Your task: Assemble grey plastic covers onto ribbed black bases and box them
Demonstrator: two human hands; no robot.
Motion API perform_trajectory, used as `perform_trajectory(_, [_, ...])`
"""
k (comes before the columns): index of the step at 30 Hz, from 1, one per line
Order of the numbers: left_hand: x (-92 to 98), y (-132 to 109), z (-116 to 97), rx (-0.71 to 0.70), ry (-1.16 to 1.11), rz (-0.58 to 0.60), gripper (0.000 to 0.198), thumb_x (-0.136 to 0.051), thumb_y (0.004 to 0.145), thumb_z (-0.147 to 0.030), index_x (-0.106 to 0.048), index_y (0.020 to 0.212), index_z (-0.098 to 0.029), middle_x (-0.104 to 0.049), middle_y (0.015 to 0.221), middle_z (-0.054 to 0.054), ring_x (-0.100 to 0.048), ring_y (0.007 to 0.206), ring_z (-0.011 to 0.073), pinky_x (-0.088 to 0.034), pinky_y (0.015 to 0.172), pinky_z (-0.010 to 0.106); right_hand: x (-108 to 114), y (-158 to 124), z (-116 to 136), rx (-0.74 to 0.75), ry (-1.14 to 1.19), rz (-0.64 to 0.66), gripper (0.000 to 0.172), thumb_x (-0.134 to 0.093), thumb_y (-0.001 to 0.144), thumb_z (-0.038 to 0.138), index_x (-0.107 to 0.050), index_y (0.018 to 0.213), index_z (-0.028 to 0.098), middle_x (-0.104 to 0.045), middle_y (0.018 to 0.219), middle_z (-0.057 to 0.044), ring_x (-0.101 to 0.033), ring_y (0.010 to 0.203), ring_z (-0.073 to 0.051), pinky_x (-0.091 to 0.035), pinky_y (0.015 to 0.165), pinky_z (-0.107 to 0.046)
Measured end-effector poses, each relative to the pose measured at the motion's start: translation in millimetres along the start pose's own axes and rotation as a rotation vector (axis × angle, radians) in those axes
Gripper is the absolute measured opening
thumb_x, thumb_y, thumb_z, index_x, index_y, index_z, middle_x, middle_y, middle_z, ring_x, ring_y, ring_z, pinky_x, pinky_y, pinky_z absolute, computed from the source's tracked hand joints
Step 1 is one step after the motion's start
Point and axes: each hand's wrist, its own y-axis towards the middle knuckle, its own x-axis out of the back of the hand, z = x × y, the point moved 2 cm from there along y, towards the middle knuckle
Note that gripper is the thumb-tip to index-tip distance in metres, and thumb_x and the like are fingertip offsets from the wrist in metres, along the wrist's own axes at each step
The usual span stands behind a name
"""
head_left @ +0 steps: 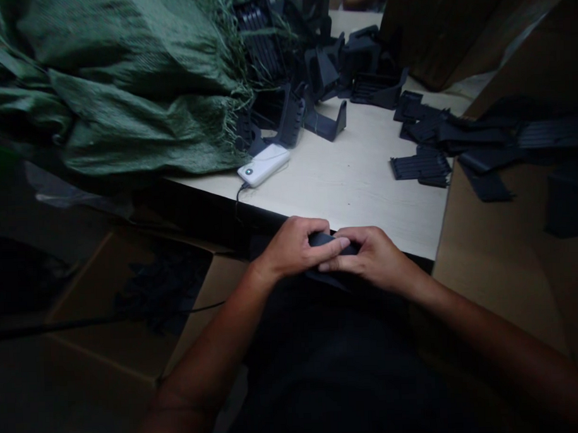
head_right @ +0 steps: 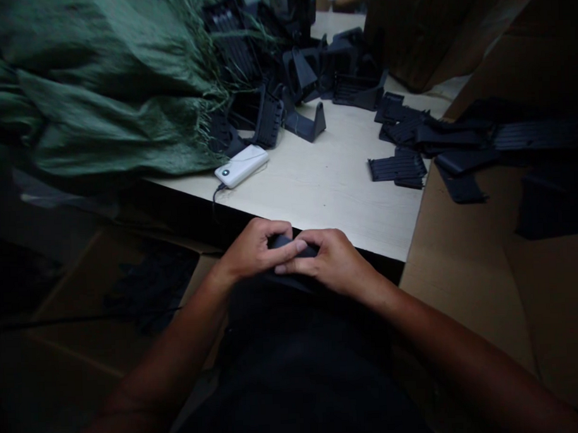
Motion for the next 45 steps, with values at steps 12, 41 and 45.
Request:
perform_trajectory(12, [-6.3, -3.4, 26.1, 0.386, -0.699, -0.126, 0.049, -0.079, 0.079, -0.055, -0.052, 0.059, -0.02, -0.042, 0.054, -0.004, -0.035, 0.045, 0.0088, -0.021, 0.045, 0.026, 3.0, -4.4, -12.4, 0.03, 0.016, -0.273, 0.047, -0.067, 0.097, 0.058, -0.076, 0.075, 0.018, -0.059, 0.063, 0.001, -0.05, 0.06, -0.012, -0.035, 0.054, -0.026])
perform_trajectory(41, [-12.5, -25.9, 28.2, 0.226, -0.747, -0.516, 0.028, -0.079, 0.082, -0.047, -0.077, 0.09, -0.02, -0.068, 0.072, 0.001, -0.058, 0.061, 0.0153, -0.045, 0.059, 0.027, -6.5, 12.8, -12.6, -0.197, 0.741, -0.135, 0.041, -0.086, 0.081, 0.055, -0.079, 0.09, 0.016, -0.078, 0.081, -0.006, -0.071, 0.07, -0.017, -0.059, 0.069, -0.029])
perform_trajectory(45, [-9.7, -18.5, 31.8, 0.25, -0.993, -0.424, 0.045, -0.062, 0.087, -0.061, -0.076, 0.095, -0.019, -0.077, 0.083, 0.007, -0.072, 0.08, 0.0258, -0.054, 0.068, 0.034, -4.2, 2.0, -4.6, -0.034, 0.392, -0.042, 0.03, -0.083, 0.085, 0.049, -0.081, 0.094, 0.02, -0.079, 0.088, -0.004, -0.073, 0.082, -0.023, -0.058, 0.07, -0.033])
